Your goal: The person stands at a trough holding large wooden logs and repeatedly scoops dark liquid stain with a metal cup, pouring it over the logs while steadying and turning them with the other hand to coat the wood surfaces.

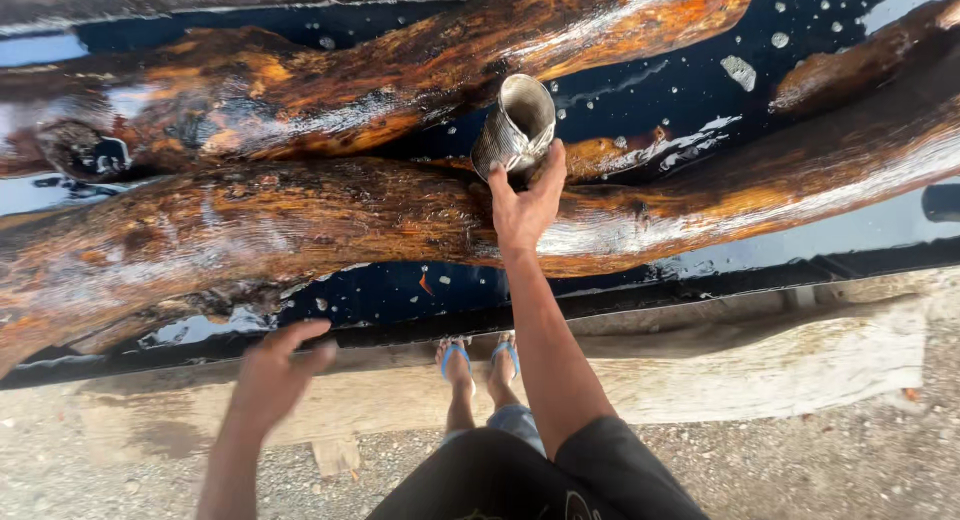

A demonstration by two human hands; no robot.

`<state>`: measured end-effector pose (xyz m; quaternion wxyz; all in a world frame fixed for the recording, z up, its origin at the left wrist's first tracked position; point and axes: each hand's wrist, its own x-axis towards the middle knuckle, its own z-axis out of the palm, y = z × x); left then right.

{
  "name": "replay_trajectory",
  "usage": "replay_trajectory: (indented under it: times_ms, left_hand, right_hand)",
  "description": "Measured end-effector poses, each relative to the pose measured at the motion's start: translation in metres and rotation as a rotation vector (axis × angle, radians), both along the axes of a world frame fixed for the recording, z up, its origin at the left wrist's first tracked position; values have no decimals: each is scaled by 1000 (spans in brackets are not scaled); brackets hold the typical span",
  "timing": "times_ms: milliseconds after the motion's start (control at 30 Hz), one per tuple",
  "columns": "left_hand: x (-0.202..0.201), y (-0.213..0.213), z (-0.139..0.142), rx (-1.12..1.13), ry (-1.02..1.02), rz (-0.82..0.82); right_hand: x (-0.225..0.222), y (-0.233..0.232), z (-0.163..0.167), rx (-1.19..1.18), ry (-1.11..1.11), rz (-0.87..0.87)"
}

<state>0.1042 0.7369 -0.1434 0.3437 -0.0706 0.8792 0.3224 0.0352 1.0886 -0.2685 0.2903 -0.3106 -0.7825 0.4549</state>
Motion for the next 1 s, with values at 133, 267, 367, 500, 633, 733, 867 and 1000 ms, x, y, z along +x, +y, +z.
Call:
replay_trajectory:
  times_ms: [133,267,367,500,633,733,867,1000]
  left_hand:
    - [49,-26,-35,-187,600,37]
    - [29,-44,-61,-366,632,297]
    - [-21,-43,-65,-194,953,293]
    - [-107,-18,-76,-242,1130,155]
    - [-131,21,-98,-549,1211,182]
    - [-129,27,-102,-406,1313,235]
    - [-125,24,-99,-501,1229,207]
    - [-128,26,-101,-507,1204,185]
  right_hand:
    - [-9,-3,10,-7,-33,-13]
    - [-21,10,21,-80,-227,80]
    - [-28,26,26,0,-265,186]
    - [-45,44,25,109,-503,285]
    - [-60,86,29,137,-755,387]
    - [-51,164,42,271,-723,465]
    - [-56,212,17,662,-957,545]
    - [-76,255,-27,963,-948,627]
